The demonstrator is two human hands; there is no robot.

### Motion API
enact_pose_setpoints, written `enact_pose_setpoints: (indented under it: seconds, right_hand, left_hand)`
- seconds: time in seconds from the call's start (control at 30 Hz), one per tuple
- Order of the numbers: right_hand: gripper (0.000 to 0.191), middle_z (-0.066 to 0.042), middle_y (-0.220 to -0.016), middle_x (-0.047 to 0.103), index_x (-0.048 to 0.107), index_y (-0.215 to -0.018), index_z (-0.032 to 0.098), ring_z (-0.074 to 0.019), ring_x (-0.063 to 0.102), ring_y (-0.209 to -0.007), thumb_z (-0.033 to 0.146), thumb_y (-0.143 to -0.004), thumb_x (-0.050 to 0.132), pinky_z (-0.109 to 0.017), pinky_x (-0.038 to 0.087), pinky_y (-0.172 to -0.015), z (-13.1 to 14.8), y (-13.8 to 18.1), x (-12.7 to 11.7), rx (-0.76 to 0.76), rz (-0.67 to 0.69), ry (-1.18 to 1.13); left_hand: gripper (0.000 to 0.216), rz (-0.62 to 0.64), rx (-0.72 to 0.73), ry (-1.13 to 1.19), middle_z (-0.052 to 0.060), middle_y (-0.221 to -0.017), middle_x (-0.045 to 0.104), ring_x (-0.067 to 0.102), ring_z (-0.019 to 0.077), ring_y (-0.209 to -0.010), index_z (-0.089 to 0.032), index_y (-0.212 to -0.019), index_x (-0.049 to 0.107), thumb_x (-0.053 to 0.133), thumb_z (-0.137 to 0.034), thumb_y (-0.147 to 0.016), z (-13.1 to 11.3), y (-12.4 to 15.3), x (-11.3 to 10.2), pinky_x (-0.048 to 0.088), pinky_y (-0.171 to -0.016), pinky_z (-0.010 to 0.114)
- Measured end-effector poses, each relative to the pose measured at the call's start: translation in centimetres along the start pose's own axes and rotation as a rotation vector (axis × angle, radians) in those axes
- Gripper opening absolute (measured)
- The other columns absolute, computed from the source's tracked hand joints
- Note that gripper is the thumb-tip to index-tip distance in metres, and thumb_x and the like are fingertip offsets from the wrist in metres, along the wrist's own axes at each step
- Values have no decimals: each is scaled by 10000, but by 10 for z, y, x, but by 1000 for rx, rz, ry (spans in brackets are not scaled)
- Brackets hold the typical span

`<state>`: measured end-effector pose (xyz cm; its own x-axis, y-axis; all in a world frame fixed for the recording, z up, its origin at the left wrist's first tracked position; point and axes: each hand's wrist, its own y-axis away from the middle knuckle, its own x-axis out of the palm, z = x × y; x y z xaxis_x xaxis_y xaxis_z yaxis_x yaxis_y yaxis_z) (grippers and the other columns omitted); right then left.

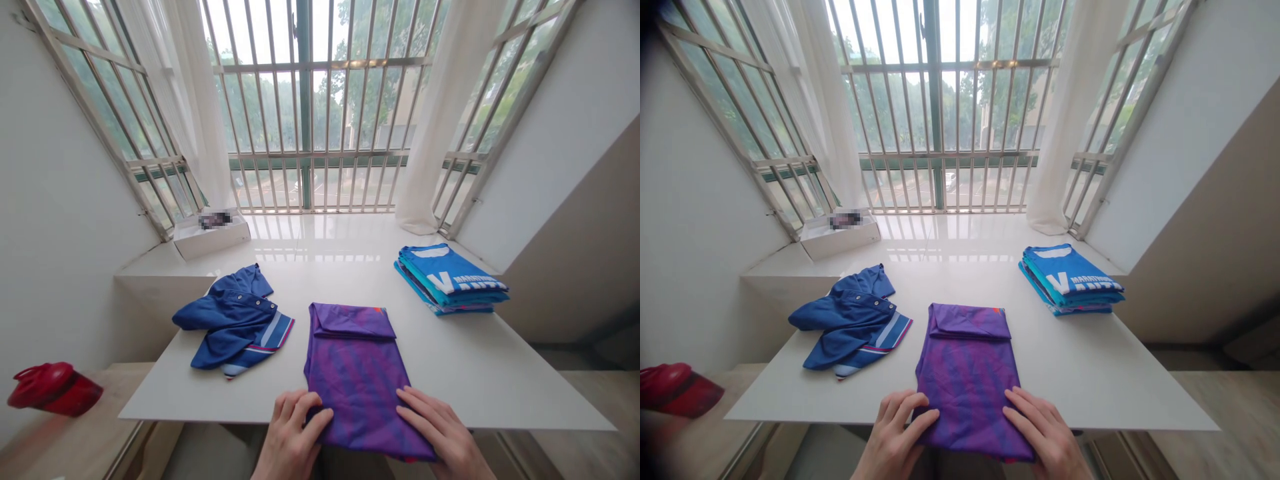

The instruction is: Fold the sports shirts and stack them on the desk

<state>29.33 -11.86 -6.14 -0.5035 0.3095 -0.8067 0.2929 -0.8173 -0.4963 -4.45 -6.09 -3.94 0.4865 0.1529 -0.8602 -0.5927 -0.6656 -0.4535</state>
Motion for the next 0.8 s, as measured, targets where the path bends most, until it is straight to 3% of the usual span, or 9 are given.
enact_pose_setpoints:
  seconds: [0.1, 0.23, 0.43, 0.57, 0.63, 0.8]
  right_hand:
    - [427, -61, -1282, 677, 666, -1227, 288, -256, 619, -1200, 138, -873, 480, -400, 529, -968, -6, -6, -2, -14, 19, -55]
    - [329, -92, -1123, 739, 670, -1182, 253, -255, 699, -1023, 250, -901, 498, -369, 578, -855, -11, -13, -2, 94, -27, -142]
    - [326, -107, -982, 759, 689, -1062, 217, -259, 717, -907, 399, -935, 451, -361, 565, -811, -1, -38, -2, 344, -100, -251]
    - [374, -17, -671, 690, 675, -915, 229, -189, 619, -587, 525, -943, 448, -271, 503, -575, 5, -61, -6, 523, -38, -274]
    - [385, 17, -603, 639, 663, -867, 239, -162, 546, -510, 551, -936, 449, -250, 442, -508, 5, -70, -6, 585, 13, -240]
    - [381, 13, -559, 614, 565, -664, 247, -169, 549, -526, 499, -925, 450, -260, 378, -533, -2, -84, -5, 703, 111, -34]
  left_hand:
    - [432, 58, 60, 36, 45, -1329, 621, 535, 273, -1241, -289, -1165, 628, 579, -90, -785, -2, -16, -9, 426, -1055, 443]
    - [340, 86, 110, 180, 41, -1178, 711, 620, 232, -1132, -260, -1101, 629, 514, -95, -827, -2, -30, -15, 435, -1036, 418]
    - [248, 104, -204, 325, 38, -1016, 733, 657, 185, -864, -245, -1063, 631, 427, -158, -952, -2, -51, -24, 488, -799, 301]
    - [239, 206, -407, 282, 24, -766, 694, 619, 194, -702, -232, -919, 629, 405, -261, -999, 9, -74, -18, 426, -651, 266]
    - [236, 231, -461, 292, 25, -744, 685, 620, 189, -680, -222, -900, 622, 417, -285, -1000, 15, -84, -13, 399, -633, 255]
    - [289, 243, -501, 177, 39, -740, 686, 631, 191, -699, -205, -783, 616, 477, -366, -979, 23, -102, -7, 315, -601, 256]
